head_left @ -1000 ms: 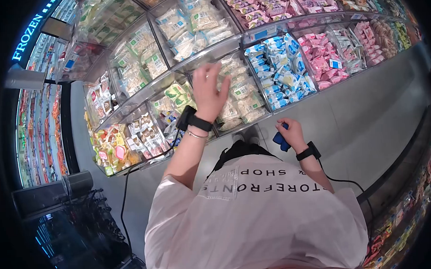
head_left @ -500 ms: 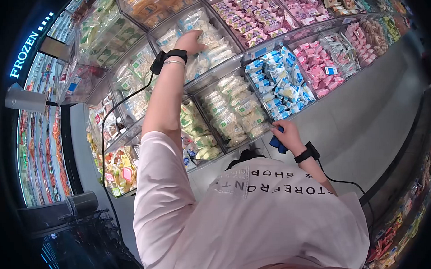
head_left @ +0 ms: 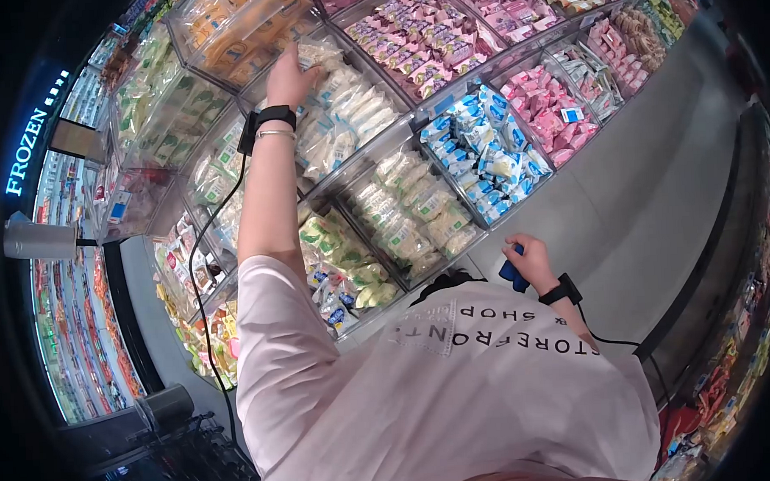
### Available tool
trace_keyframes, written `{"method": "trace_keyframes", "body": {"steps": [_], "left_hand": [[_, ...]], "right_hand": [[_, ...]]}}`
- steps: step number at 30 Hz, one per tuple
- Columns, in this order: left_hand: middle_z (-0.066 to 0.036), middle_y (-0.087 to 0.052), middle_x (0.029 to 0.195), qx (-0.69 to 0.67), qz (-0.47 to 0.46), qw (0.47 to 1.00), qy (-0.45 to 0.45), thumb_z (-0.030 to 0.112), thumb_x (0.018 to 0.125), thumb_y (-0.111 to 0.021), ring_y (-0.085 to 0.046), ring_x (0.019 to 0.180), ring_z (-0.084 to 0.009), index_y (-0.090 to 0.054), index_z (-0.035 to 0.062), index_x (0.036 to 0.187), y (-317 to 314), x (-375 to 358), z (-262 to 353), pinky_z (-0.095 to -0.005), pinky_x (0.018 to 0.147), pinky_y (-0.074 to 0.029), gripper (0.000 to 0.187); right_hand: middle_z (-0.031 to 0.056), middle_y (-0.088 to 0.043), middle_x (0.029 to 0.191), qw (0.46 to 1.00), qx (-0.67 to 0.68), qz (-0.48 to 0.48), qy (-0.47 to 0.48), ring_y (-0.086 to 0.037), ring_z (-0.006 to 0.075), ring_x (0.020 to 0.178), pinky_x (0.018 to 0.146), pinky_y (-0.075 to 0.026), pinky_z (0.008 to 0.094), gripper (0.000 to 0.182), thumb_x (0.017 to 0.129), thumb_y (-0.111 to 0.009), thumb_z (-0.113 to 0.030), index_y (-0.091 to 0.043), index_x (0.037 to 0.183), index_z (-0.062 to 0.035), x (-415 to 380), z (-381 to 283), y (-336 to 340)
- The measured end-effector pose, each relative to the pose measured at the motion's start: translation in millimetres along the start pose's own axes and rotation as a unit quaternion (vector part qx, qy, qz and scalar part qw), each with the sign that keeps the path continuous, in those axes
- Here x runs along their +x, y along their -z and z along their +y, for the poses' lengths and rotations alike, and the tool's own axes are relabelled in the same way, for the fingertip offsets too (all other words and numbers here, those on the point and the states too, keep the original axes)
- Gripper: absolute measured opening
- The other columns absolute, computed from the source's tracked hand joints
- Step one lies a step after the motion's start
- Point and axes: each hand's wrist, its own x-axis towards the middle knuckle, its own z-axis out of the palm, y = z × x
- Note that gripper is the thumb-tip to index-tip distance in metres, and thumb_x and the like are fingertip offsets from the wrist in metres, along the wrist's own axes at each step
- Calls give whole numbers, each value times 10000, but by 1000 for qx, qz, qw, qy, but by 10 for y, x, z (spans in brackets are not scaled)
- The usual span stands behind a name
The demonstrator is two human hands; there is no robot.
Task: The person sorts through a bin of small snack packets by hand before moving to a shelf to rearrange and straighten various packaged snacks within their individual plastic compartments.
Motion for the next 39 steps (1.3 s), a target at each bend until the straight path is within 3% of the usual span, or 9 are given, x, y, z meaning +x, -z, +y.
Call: {"method": "trace_keyframes", "body": {"steps": [5,7,15,20,24,27,30,33,39], "left_hand": [[-138,-625,1071,168,-16,985,-27,283,731,-763,-551,1082,-302,-548,113,1222,-116,266,-55,-417,885,-423,563],[-103,-612,1026,180,157,970,-37,245,731,-750,-535,1067,-279,-615,129,1121,-225,303,-50,-411,919,-389,428],[-107,-588,970,127,116,973,-152,150,751,-677,-550,975,-312,-616,90,917,-531,286,-266,-440,809,-469,187],[-117,-585,974,127,95,979,-128,191,746,-700,-547,983,-316,-626,102,979,-460,255,-272,-426,825,-470,260],[-129,-592,974,150,211,957,-131,260,766,-716,-563,969,-308,-603,75,1012,-171,49,-109,-413,788,-472,327],[-141,-606,775,51,-77,995,-38,366,746,-726,-600,765,-328,-626,50,869,231,-298,76,-426,690,-482,354],[-179,-625,711,92,-292,952,-16,420,707,-745,-619,725,-366,-635,29,739,405,-771,224,-436,682,-498,407],[-190,-614,753,85,-297,950,-54,365,707,-752,-601,742,-372,-568,15,724,127,-1078,7,-427,651,-465,396],[-193,-628,838,57,-264,962,-42,187,703,-701,-608,854,-382,-591,19,827,-53,-1129,-225,-434,724,-479,236]], "right_hand": [[141,-656,800,1000,-3,-8,8,-640,281,693,663,-509,351,245,760,-713,-201,-685,938,-35,-1,-105,0],[140,-655,794,1000,3,3,10,-637,280,688,660,-509,350,244,759,-715,-199,-684,937,-35,-20,-142,-3],[134,-654,780,1000,1,21,-20,-635,262,681,652,-506,346,235,751,-723,-180,-687,934,-37,-155,17,-48],[137,-652,775,1000,8,15,-17,-635,266,692,656,-503,347,227,746,-725,-167,-688,922,-30,-121,-21,-21],[139,-651,774,999,30,9,-11,-634,268,691,659,-504,345,230,745,-725,-164,-686,924,-25,-78,-24,-43],[135,-652,778,999,36,13,6,-633,266,689,660,-504,344,232,746,-724,-163,-684,929,-26,-53,-49,-37],[130,-653,776,1000,25,3,-11,-632,264,687,659,-504,343,235,745,-726,-164,-683,934,-31,-52,-27,-63],[106,-649,756,1000,0,-19,10,-620,198,670,651,-493,307,231,762,-719,-136,-680,953,-13,-34,-18,-103],[136,-657,770,998,2,-45,36,-637,271,684,656,-509,353,246,748,-726,-186,-683,936,-34,131,-163,-119]]}}
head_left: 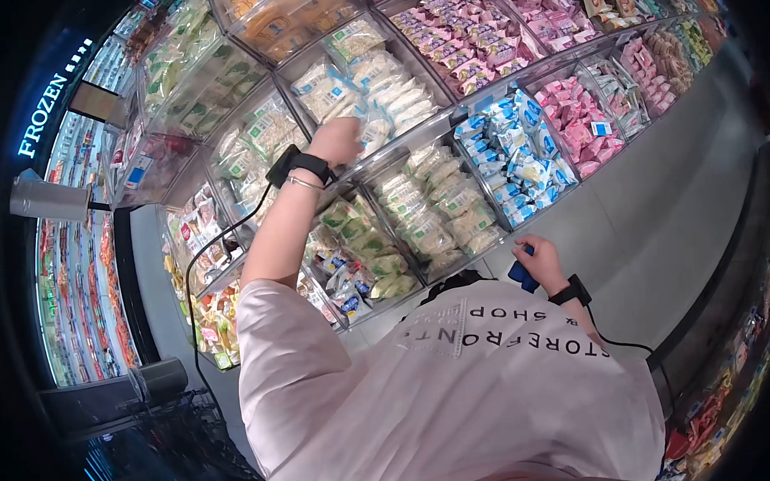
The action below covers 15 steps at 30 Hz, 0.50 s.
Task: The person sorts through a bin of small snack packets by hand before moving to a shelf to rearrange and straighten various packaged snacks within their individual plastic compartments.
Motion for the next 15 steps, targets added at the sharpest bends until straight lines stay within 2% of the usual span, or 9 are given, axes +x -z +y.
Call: {"method": "trace_keyframes", "body": {"steps": [1,3,5,8,9,11,12,13,15], "left_hand": [[-189,-643,885,16,-22,999,18,186,702,-709,-615,903,-379,-610,35,852,112,0,12,-436,761,-492,235],[-170,-640,844,-4,84,996,2,150,721,-689,-619,847,-367,-647,70,893,313,-42,-69,-433,697,-483,194],[-149,-636,788,-39,83,996,1,145,761,-677,-624,773,-327,-666,75,959,648,36,-93,-402,672,-478,210],[-132,-612,739,-173,108,979,12,136,798,-662,-604,708,-280,-662,60,1015,770,327,-145,-371,661,-472,230],[-132,-612,739,-173,109,979,12,136,798,-662,-604,708,-280,-662,60,1015,730,472,-195,-371,661,-472,230],[-124,-590,704,-220,159,962,-31,151,813,-661,-577,667,-256,-653,32,1038,567,776,-241,-364,656,-466,254],[-133,-616,809,-169,146,975,-1,163,796,-689,-600,788,-277,-641,42,1075,568,848,-178,-370,713,-473,308],[-133,-616,809,-171,145,974,-4,163,796,-689,-600,788,-277,-641,42,1075,516,879,-130,-370,713,-473,308],[-128,-618,975,60,299,951,48,190,770,-720,-581,977,-299,-627,84,1128,388,899,-13,-376,808,-471,385]], "right_hand": [[140,-656,767,1000,0,5,6,-638,276,684,658,-510,355,246,749,-725,-189,-683,936,-34,23,1,-5],[145,-654,764,1000,2,12,8,-640,282,684,660,-510,356,247,751,-724,-191,-683,936,-33,23,4,-14],[153,-658,782,1000,11,6,-3,-644,287,697,666,-513,356,249,752,-725,-196,-686,936,-34,-4,14,-9],[159,-661,807,1000,-7,11,-1,-649,288,714,670,-514,358,250,752,-724,-196,-688,938,-33,-59,109,-60],[159,-661,807,1000,-7,12,0,-649,288,714,670,-514,358,250,752,-724,-196,-688,938,-33,-81,93,-63],[158,-665,830,1000,-19,-5,-14,-651,287,731,678,-516,357,246,755,-722,-194,-689,938,-33,-113,45,-56],[158,-665,830,1000,-21,-2,-15,-651,287,731,678,-516,357,246,755,-722,-194,-689,938,-33,-119,31,-51],[155,-666,830,1000,-15,5,-9,-652,284,732,680,-516,355,246,755,-722,-191,-689,941,-34,-130,21,-43],[152,-668,831,1000,-11,14,-5,-652,281,733,681,-516,352,245,754,-723,-188,-689,943,-35,-155,18,-1]]}}
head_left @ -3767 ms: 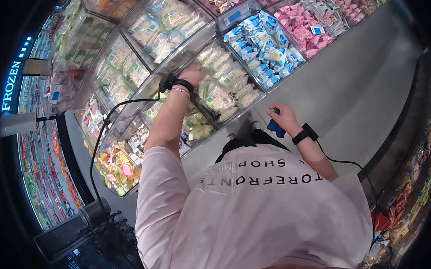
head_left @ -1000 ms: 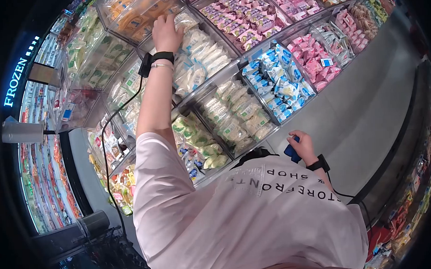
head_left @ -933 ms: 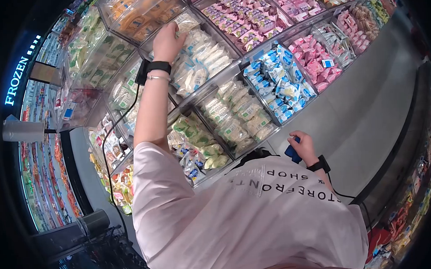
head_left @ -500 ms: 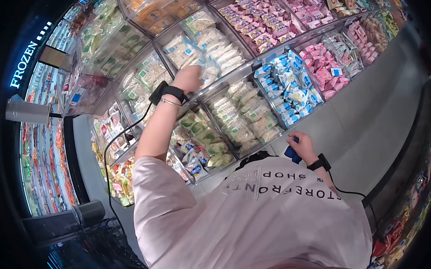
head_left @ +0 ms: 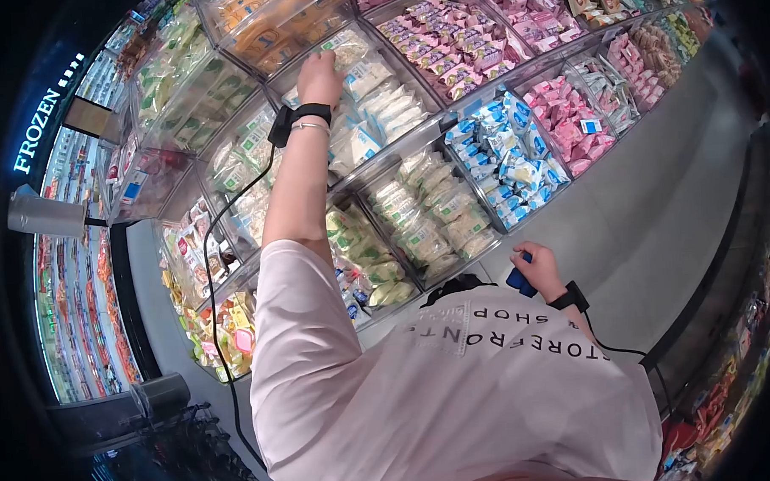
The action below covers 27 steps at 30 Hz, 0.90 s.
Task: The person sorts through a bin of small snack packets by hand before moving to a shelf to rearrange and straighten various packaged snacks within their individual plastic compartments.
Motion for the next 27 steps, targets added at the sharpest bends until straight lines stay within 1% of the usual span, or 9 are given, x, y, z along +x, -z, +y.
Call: {"method": "trace_keyframes", "body": {"steps": [1,4,5,9,11,18,20,23,27], "left_hand": [[-130,-564,1146,23,-42,998,43,174,747,-725,-496,1151,-326,-594,129,1191,62,-5,107,-416,915,-433,465],[-138,-519,1235,20,85,996,-36,134,758,-689,-452,1210,-326,-561,138,1243,-90,-26,85,-451,960,-396,502],[-158,-447,1346,2,41,999,-25,95,752,-651,-376,1299,-333,-499,150,1324,-125,9,66,-459,1033,-341,595],[-180,-400,1406,-28,42,998,-45,119,738,-633,-326,1350,-337,-463,162,1369,-361,218,-130,-450,1079,-303,655],[-183,-363,1444,-80,22,996,24,158,716,-628,-283,1382,-339,-440,172,1391,-392,275,-157,-441,1107,-275,700],[-141,-526,1253,-54,76,995,-26,201,715,-637,-435,1229,-333,-548,145,1287,-143,231,-35,-439,1028,-360,582],[-125,-599,1071,-102,-28,991,-86,212,720,-646,-510,1092,-322,-647,117,1142,-75,204,-24,-424,957,-412,433],[-124,-623,1002,-97,-45,987,-118,223,733,-660,-535,1042,-320,-687,95,1044,14,84,75,-408,919,-436,338],[-126,-619,1016,-86,7,995,-55,247,746,-675,-530,1049,-319,-678,90,1063,-35,91,29,-413,919,-434,354]], "right_hand": [[149,-669,827,1000,15,12,-8,-652,277,729,680,-515,350,245,754,-723,-186,-689,944,-36,-16,1,21],[143,-670,817,998,32,31,-37,-651,271,720,674,-513,346,242,752,-725,-183,-688,943,-39,-91,128,29],[140,-670,812,997,30,32,-57,-649,268,716,669,-512,345,239,751,-726,-182,-688,941,-41,-128,171,15],[136,-669,804,998,-8,32,-49,-647,269,713,663,-509,346,228,750,-726,-180,-688,930,-46,-217,103,74],[137,-666,801,998,-18,34,-53,-645,271,711,661,-508,350,224,749,-725,-183,-687,924,-49,-229,95,76],[139,-660,799,998,18,38,-54,-643,273,711,665,-507,352,235,750,-724,-198,-688,927,-48,-170,159,30],[140,-660,798,998,8,38,-45,-643,275,711,665,-507,352,236,749,-725,-195,-690,930,-47,-172,176,21],[142,-661,800,999,3,26,-43,-645,278,713,666,-508,352,237,751,-725,-191,-690,934,-45,-161,156,20],[143,-662,802,999,-2,21,-35,-646,278,717,666,-508,351,238,751,-725,-190,-690,936,-44,-114,133,26]]}}
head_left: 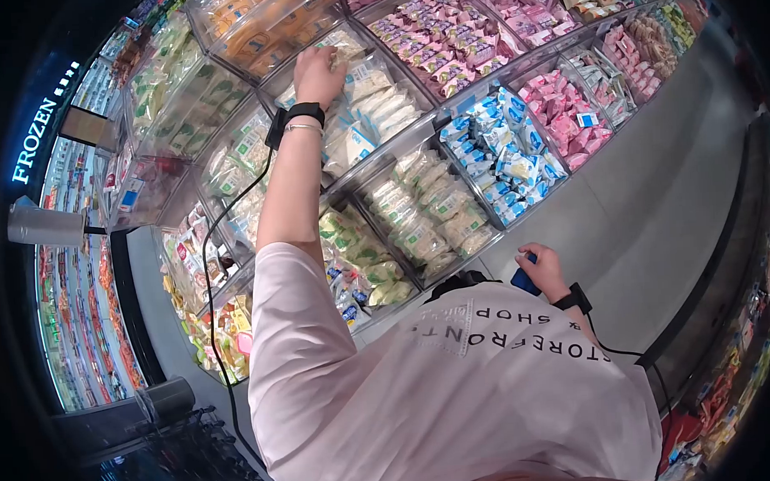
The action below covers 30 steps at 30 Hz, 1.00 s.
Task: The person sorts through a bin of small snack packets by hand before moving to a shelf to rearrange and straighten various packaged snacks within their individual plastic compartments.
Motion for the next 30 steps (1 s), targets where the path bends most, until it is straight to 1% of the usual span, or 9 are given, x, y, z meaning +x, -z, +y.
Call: {"method": "trace_keyframes", "body": {"steps": [9,12,15,18,21,23,26,27,30], "left_hand": [[-115,-663,1043,11,-106,994,-34,371,721,-733,-520,1074,-320,-654,97,1150,-18,-21,22,-411,940,-416,515],[-120,-675,960,66,-161,985,3,400,687,-770,-540,1081,-335,-679,86,1059,-71,6,78,-435,880,-447,495],[-148,-667,953,84,-185,979,-15,405,669,-784,-588,996,-335,-692,74,986,-173,-14,39,-437,823,-464,468],[-140,-632,786,-40,-156,987,-11,369,676,-794,-580,713,-283,-661,40,825,-151,-27,-94,-405,673,-456,385],[-19,-357,563,-133,-216,967,29,234,721,-793,-321,561,-131,-422,23,615,379,-75,-14,-333,515,-315,439],[30,-356,572,-198,-312,929,37,159,734,-786,-326,561,-96,-421,48,608,638,-158,-71,-301,509,-301,403],[4,-375,578,-196,-398,894,62,81,741,-768,-378,574,-111,-446,27,646,701,-442,-73,-313,523,-355,340],[-22,-428,596,-163,-402,900,40,46,740,-745,-519,611,-112,-487,13,690,634,-562,-61,-306,548,-398,264],[-141,-617,743,-23,-403,915,12,112,723,-726,-670,797,-270,-601,0,777,428,-841,-7,-379,657,-500,176]], "right_hand": [[138,-669,814,1000,1,-6,5,-647,285,723,670,-511,355,231,750,-722,-185,-689,929,-42,-7,-26,-8],[137,-669,813,1000,-22,-6,13,-647,283,725,673,-511,354,226,751,-720,-184,-689,927,-46,-19,-37,-2],[119,-660,777,1000,-20,6,23,-641,234,700,661,-498,320,229,751,-725,-164,-684,935,-34,-20,-23,1],[141,-664,802,1000,2,3,11,-644,286,722,671,-511,358,227,750,-722,-180,-689,928,-44,-14,-4,7],[144,-664,802,1000,8,13,6,-645,285,721,668,-510,358,230,748,-726,-180,-688,928,-41,-50,67,-15],[144,-664,801,1000,12,10,-1,-644,282,720,671,-509,358,230,746,-730,-182,-687,923,-40,-59,136,-35],[142,-665,801,1000,13,-4,1,-644,283,721,672,-509,359,229,748,-728,-185,-685,918,-38,-48,111,-39],[142,-665,801,1000,14,-7,4,-644,283,721,672,-509,359,229,748,-728,-185,-685,918,-38,-36,110,-54],[140,-664,798,1000,1,-12,22,-643,288,715,667,-510,361,228,751,-724,-189,-685,918,-38,35,79,-85]]}}
